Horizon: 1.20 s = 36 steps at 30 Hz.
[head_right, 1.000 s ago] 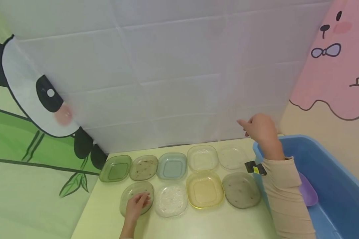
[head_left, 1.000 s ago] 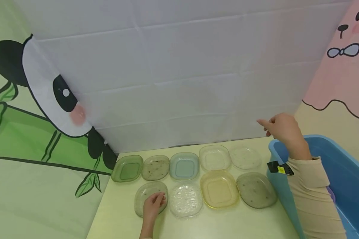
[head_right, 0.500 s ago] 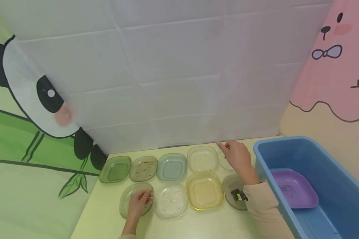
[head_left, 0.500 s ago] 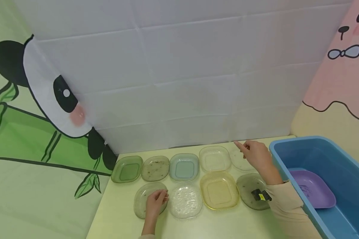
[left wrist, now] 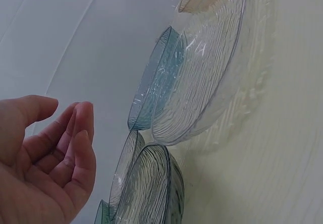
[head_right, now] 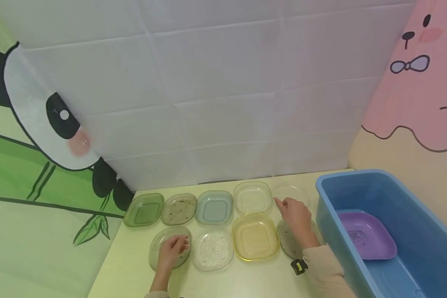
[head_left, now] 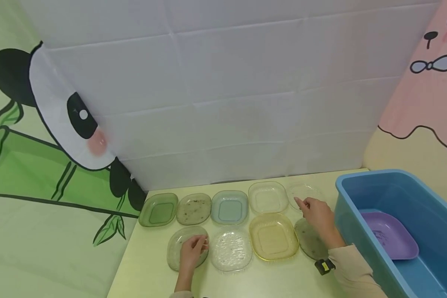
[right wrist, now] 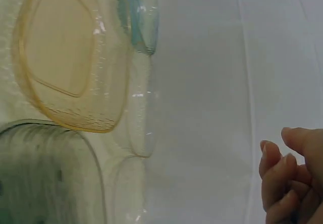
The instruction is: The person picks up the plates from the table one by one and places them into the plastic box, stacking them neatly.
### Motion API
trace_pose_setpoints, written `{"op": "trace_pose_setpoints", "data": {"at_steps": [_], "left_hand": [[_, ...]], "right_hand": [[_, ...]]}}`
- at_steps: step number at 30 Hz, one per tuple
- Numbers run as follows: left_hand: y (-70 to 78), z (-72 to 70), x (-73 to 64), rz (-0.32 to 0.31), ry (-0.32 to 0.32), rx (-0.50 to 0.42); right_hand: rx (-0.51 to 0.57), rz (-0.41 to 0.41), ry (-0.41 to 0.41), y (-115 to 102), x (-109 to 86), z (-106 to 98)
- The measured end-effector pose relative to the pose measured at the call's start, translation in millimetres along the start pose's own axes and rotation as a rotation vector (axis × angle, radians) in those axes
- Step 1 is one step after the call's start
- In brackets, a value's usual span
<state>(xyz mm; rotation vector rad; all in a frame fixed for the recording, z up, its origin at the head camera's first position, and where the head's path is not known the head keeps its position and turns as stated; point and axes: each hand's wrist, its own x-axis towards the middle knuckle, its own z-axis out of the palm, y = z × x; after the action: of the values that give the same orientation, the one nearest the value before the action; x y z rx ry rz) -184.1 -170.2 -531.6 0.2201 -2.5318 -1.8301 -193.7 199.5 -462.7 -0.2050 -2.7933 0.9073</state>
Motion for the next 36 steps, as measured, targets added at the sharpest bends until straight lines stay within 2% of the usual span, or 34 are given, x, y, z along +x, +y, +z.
{"op": "trace_pose_setpoints", "data": {"at_steps": [4,5,6,10,16,22,27,30,34,36], "left_hand": [[1.5,-1.0,-0.6,0.013,-0.004,0.049],[-1.9,-1.3,1.3,0.021,-0.005,0.062],[-6.6,-1.6,4.4,0.025,-0.006,0.077],[-4.5,-6.5,5.8,0.051,-0.001,0.11],[-9.4,-18.2,8.3,0.058,0.014,0.109],[-13.6,-33.4,9.1,0.035,0.033,0.139],[-11.6,-54.1,13.3,0.022,0.102,0.237],[-13.8,-69.7,17.1,0.033,0.176,0.338],[-26.0,-90.8,21.0,0.007,0.289,0.449],[-33.9,-98.8,22.0,-0.037,0.304,0.477]], "right_hand": [[-0.009,0.029,-0.007,14,-5.7,14],[-0.013,0.031,-0.005,16,-6.7,16],[-0.017,0.026,0.005,18,-7.6,18],[-0.053,0.023,0.035,25,-11.3,22],[-0.156,0.004,0.073,39,-21.0,32],[-0.14,0.052,0.046,50,-28.9,41],[-0.121,0.08,0.033,54,-31.5,44],[-0.115,0.102,0.016,56,-32.8,45],[-0.113,0.117,0.007,60,-34.1,46],[-0.118,0.114,0.008,62,-34.5,47]]}}
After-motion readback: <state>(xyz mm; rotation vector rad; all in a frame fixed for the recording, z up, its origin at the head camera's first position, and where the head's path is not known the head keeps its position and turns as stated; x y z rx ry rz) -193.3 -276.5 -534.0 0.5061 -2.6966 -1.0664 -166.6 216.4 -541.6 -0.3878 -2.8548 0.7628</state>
